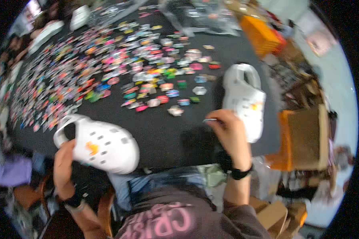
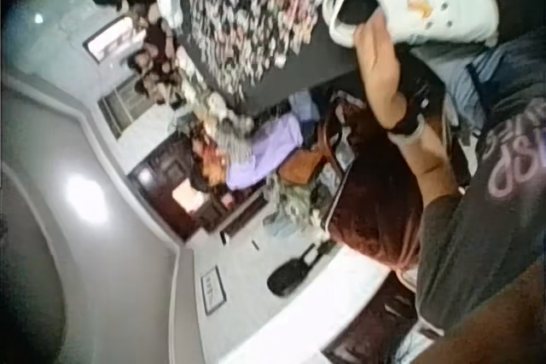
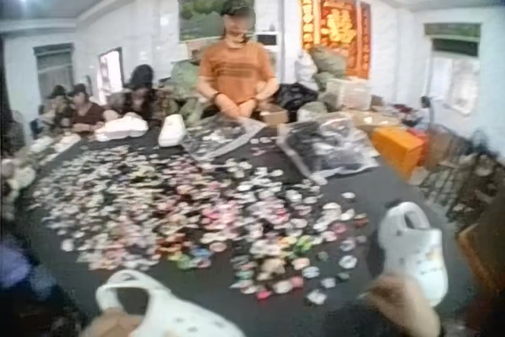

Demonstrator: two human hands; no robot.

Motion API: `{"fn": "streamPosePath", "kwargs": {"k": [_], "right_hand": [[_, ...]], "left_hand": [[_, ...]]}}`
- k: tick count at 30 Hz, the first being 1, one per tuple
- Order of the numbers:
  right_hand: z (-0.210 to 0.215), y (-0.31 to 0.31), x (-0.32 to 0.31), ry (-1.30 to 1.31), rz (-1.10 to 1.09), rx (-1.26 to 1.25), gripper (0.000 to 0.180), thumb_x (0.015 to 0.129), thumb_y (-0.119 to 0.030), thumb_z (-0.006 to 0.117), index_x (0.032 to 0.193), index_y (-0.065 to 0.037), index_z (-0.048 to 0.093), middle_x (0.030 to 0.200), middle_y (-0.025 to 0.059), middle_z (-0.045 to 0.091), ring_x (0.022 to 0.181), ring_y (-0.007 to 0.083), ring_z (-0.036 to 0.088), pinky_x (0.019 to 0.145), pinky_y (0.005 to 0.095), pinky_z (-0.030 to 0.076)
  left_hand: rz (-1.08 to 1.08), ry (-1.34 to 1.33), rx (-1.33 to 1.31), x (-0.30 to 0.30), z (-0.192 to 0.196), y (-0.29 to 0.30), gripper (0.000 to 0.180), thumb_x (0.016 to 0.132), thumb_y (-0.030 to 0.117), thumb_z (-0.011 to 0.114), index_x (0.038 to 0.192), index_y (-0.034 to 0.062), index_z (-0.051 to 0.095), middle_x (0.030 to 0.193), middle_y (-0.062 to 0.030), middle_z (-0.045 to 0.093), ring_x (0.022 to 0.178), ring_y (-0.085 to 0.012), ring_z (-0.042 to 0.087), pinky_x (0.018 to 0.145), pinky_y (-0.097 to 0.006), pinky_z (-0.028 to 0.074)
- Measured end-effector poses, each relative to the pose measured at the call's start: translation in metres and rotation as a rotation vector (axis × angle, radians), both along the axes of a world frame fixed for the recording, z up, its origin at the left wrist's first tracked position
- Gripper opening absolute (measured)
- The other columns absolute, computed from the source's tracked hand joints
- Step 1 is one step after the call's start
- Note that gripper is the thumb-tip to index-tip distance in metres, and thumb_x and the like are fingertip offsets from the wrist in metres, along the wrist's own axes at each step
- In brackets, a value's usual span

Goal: Decorating white shoes by inserting various colorful charms into the holes.

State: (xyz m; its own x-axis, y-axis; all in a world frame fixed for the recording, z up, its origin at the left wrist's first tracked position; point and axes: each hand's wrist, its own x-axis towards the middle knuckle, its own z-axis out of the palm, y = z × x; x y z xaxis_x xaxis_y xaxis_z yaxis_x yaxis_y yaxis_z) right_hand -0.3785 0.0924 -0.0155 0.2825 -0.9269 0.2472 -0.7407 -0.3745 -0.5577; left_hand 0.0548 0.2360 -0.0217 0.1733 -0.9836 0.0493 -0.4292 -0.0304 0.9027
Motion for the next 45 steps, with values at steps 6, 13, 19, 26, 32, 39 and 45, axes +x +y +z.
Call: {"fn": "streamPosePath", "kwargs": {"k": [6,13,19,26,32,39,45], "right_hand": [[0.028,0.029,-0.033,-0.292,-0.146,0.144,0.012,0.087,0.0,0.064,0.099,-0.003,0.063,0.083,0.0055,0.067,0.073,0.0123,0.064,0.065,0.0261,0.049],[0.031,0.028,-0.112,-0.552,-0.327,0.129,0.019,0.092,-0.006,0.061,0.11,-0.005,0.065,0.085,-0.0011,0.061,0.074,0.0055,0.059,0.061,0.0197,0.044],[0.005,-0.017,-0.175,-0.988,-0.276,0.216,0.019,0.088,-0.009,0.068,0.106,-0.002,0.064,0.083,-0.0003,0.063,0.07,0.0063,0.056,0.06,0.0199,0.043],[0.019,-0.041,-0.18,-0.86,-0.082,0.333,0.017,0.087,-0.014,0.072,0.1,-0.003,0.07,0.087,-0.0005,0.068,0.073,0.0054,0.058,0.064,0.0196,0.045],[0.004,-0.064,-0.193,-0.884,0.062,0.36,0.022,0.088,-0.017,0.071,0.106,-0.003,0.07,0.088,-0.0013,0.068,0.073,0.0036,0.054,0.06,0.0197,0.041],[-0.008,-0.088,-0.199,-0.768,0.348,0.511,0.024,0.089,-0.02,0.07,0.109,-0.007,0.071,0.094,-0.002,0.07,0.078,0.0038,0.055,0.063,0.0206,0.043],[-0.015,-0.097,-0.191,-0.866,0.398,0.54,0.025,0.087,-0.019,0.073,0.105,-0.004,0.067,0.089,-0.0018,0.068,0.078,0.005,0.058,0.062,0.0203,0.044]], "left_hand": [[0.049,-0.09,0.11,0.005,0.009,0.007,0.028,0.093,0.002,0.05,0.118,-0.0085,0.056,0.097,-0.0091,0.051,0.09,-0.0165,0.049,0.082,-0.027,0.038],[0.009,-0.132,0.146,0.0,0.011,-0.008,0.036,0.098,0.015,0.051,0.122,-0.0108,0.054,0.114,-0.0143,0.061,0.104,-0.0188,0.056,0.094,-0.031,0.041],[0.006,-0.142,0.137,-0.03,0.045,-0.019,0.037,0.099,0.02,0.054,0.119,-0.0102,0.058,0.106,-0.0152,0.066,0.094,-0.0191,0.058,0.084,-0.031,0.046],[0.017,-0.295,0.068,-0.03,0.046,-0.005,0.038,0.1,0.022,0.049,0.123,-0.0076,0.058,0.106,-0.018,0.067,0.095,-0.0212,0.06,0.085,-0.034,0.046],[0.063,-0.418,0.053,-0.044,0.07,-0.008,0.033,0.101,0.023,0.046,0.112,-0.0042,0.062,0.093,-0.009,0.065,0.083,-0.0156,0.056,0.076,-0.033,0.046],[0.147,-0.494,0.236,-0.06,0.127,-0.005,0.031,0.101,0.025,0.05,0.094,-0.0008,0.065,0.081,-0.0036,0.062,0.075,-0.0132,0.054,0.07,-0.028,0.044],[0.136,-0.561,0.145,-0.104,0.156,-0.001,0.03,0.1,0.023,0.052,0.1,-0.0038,0.066,0.087,-0.009,0.067,0.082,-0.0171,0.058,0.08,-0.029,0.045]]}}
